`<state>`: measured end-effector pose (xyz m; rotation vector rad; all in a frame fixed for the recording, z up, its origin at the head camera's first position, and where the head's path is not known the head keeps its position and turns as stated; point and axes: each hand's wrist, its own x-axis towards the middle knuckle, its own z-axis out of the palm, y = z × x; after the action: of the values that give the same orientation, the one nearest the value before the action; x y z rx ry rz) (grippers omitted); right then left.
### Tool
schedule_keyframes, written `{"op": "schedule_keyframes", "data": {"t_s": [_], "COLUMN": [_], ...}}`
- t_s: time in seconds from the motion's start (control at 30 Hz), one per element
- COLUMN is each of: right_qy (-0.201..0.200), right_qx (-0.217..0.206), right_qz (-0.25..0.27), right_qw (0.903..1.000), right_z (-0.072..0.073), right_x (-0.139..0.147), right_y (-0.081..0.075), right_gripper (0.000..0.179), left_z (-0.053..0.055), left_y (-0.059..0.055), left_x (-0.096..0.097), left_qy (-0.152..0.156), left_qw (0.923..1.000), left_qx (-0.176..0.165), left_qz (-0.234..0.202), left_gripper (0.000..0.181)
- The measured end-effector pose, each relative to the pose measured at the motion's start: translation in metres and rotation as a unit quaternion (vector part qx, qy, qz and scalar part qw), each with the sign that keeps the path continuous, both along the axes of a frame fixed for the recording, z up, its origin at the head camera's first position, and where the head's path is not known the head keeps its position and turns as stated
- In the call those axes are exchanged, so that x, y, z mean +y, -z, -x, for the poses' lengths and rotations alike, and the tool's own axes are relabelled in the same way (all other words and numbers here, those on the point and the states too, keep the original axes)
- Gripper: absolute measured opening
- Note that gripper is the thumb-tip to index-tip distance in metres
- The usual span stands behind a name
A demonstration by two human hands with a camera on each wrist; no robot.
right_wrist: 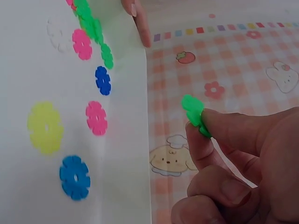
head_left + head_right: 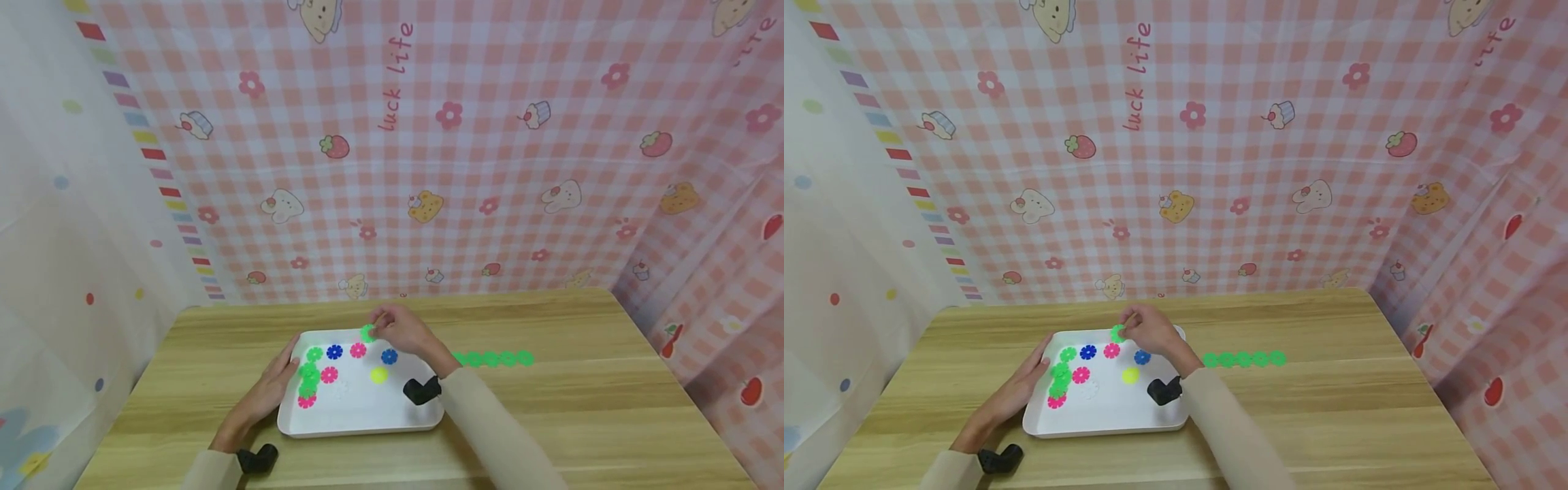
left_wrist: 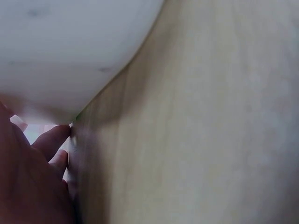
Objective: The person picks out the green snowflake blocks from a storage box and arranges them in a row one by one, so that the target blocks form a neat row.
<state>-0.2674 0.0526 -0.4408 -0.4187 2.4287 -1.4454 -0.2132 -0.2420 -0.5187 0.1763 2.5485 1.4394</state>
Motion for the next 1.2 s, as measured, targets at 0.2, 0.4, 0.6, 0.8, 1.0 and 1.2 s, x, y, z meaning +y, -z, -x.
{"op": "schedule_keyframes", "data": {"t_s": [0.2, 0.4, 0.6, 0.8, 1.0, 1.2], "right_qy": [0.009, 0.033, 0.04, 0.05, 0.062, 0.091], "right_qx": [0.015, 0.025, 0.032, 0.033, 0.019, 0.006], "right_qz": [0.002, 0.009, 0.013, 0.014, 0.042, 0.055], "right_qw": [0.9998, 0.9991, 0.9986, 0.9981, 0.997, 0.9943], "right_z": [0.0, -0.002, -0.003, -0.007, -0.02, -0.028], "right_x": [0.021, 0.038, 0.058, 0.087, 0.123, 0.159], "right_y": [-0.002, -0.001, 0.0, 0.004, 0.012, 0.018], "right_gripper": [0.009, 0.009, 0.013, 0.014, 0.023, 0.026], "left_z": [0.0, 0.001, 0.001, 0.0, 0.0, -0.001], "left_y": [-0.001, -0.001, 0.0, 0.0, 0.001, 0.001], "left_x": [0.0, -0.001, -0.002, -0.002, -0.001, -0.002], "left_qy": [0.0, 0.001, 0.0, 0.001, -0.001, 0.0], "left_qw": [1.0, 1.0, 1.0, 1.0, 1.0, 1.0], "left_qx": [-0.001, 0.004, 0.007, 0.007, 0.0, 0.004], "left_qz": [0.002, 0.006, 0.004, 0.003, 0.001, -0.003], "left_gripper": [0.057, 0.057, 0.057, 0.057, 0.056, 0.055]}}
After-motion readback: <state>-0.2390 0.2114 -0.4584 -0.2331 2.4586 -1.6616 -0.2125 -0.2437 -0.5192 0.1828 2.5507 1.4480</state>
